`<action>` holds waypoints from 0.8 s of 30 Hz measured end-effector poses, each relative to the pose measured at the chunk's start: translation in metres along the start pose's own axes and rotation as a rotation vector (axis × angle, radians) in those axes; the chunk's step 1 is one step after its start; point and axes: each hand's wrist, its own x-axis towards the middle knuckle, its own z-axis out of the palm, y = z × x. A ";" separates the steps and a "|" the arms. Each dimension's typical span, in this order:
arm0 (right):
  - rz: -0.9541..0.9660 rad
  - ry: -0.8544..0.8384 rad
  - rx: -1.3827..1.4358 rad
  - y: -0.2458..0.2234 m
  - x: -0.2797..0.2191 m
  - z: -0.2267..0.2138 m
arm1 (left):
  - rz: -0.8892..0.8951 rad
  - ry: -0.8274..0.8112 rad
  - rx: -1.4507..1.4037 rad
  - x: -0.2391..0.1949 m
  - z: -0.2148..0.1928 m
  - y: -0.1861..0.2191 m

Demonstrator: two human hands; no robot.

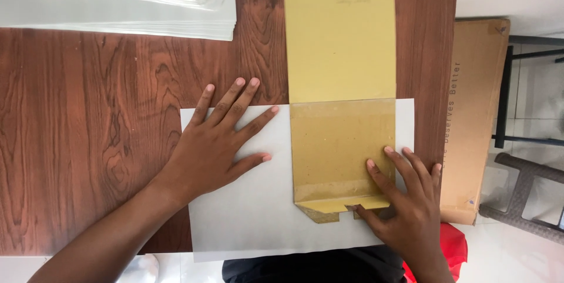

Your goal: The person applies glue to the flaps of a white paper box and folds them to seal the structure. They then pick up a yellow cardboard template and place it on a white sheet, aligning and pressing the pieces together on a wooden table.

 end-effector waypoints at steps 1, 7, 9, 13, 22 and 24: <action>0.003 0.000 -0.001 0.000 -0.002 0.002 | 0.003 -0.001 -0.001 0.000 0.000 0.000; 0.005 -0.074 -0.015 0.003 -0.004 0.000 | 0.000 -0.002 -0.013 0.000 -0.001 0.000; 0.001 -0.088 -0.038 0.004 -0.003 -0.001 | -0.007 -0.007 0.001 0.002 -0.003 0.000; -0.024 -0.092 -0.036 0.007 -0.006 -0.002 | 0.012 0.001 -0.001 0.000 -0.002 -0.001; -0.044 -0.038 -0.009 0.007 -0.003 0.001 | -0.012 -0.008 -0.010 0.001 -0.001 0.000; -0.061 -0.030 -0.040 0.008 -0.005 0.003 | -0.010 -0.002 -0.027 0.001 -0.001 -0.001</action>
